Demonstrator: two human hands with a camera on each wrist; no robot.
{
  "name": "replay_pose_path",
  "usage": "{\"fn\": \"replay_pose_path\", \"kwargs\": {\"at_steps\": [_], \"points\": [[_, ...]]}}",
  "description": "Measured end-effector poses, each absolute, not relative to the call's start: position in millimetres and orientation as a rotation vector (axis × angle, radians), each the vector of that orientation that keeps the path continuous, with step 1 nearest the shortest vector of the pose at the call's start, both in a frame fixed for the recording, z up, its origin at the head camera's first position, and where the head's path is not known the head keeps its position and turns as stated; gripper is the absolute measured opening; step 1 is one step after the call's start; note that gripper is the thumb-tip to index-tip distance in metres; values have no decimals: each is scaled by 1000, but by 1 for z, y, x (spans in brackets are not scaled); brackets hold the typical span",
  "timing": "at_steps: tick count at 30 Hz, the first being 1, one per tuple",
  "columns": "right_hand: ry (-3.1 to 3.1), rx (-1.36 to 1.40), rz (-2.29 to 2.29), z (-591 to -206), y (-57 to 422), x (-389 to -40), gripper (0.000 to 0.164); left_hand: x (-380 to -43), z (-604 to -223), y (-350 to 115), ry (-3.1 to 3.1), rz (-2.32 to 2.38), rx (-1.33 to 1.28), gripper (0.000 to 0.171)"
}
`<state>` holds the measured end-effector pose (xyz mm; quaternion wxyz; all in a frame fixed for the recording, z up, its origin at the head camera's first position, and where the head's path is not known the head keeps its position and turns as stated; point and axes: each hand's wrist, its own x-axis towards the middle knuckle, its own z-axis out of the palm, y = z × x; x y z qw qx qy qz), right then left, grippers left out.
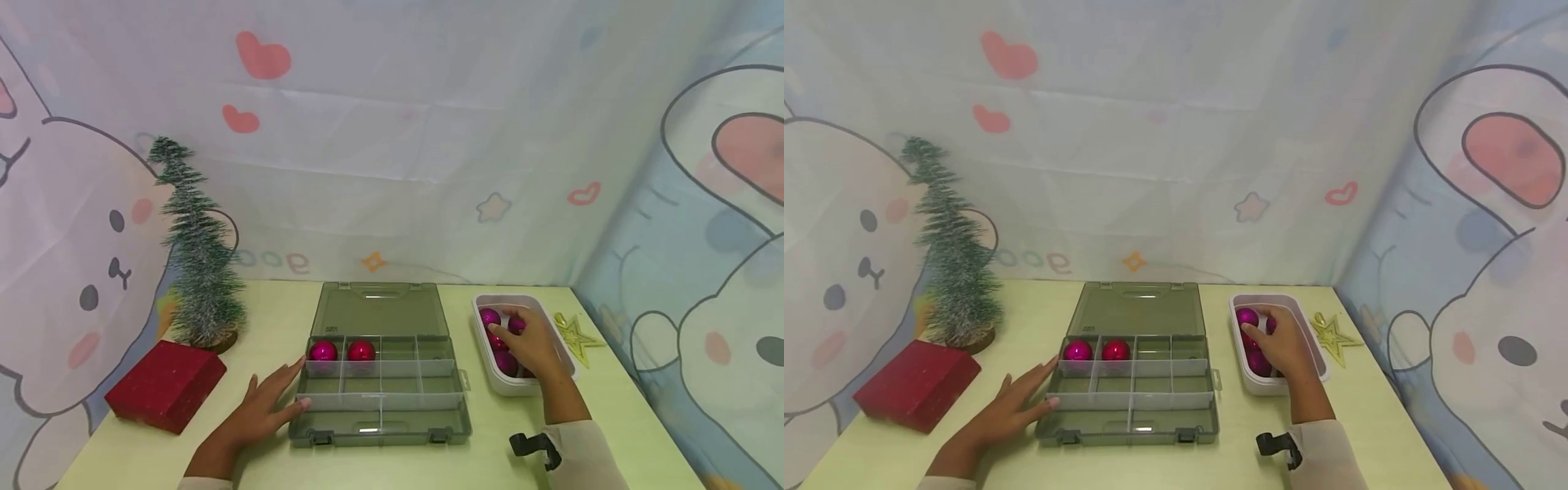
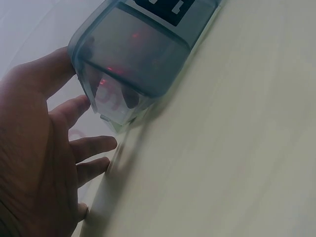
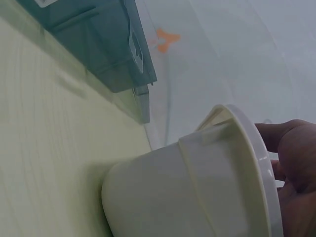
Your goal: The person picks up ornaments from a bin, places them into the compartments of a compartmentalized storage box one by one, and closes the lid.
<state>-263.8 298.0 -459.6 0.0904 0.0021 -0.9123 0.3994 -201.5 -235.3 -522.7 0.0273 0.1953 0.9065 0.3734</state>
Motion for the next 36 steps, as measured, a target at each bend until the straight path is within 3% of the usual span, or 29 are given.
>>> {"fn": "replay_pose_path", "kwargs": {"at_steps": [23, 32, 36], "points": [[-2836, -20, 954, -465, 305, -269, 63, -200, -526, -237, 2829, 1136, 621, 80], [-2786, 70, 915, -466, 308, -272, 50, -201, -522, -237, 2834, 1130, 628, 80], [-2825, 42, 898, -469, 306, -272, 52, -199, -522, -237, 2838, 1123, 615, 81]]}}
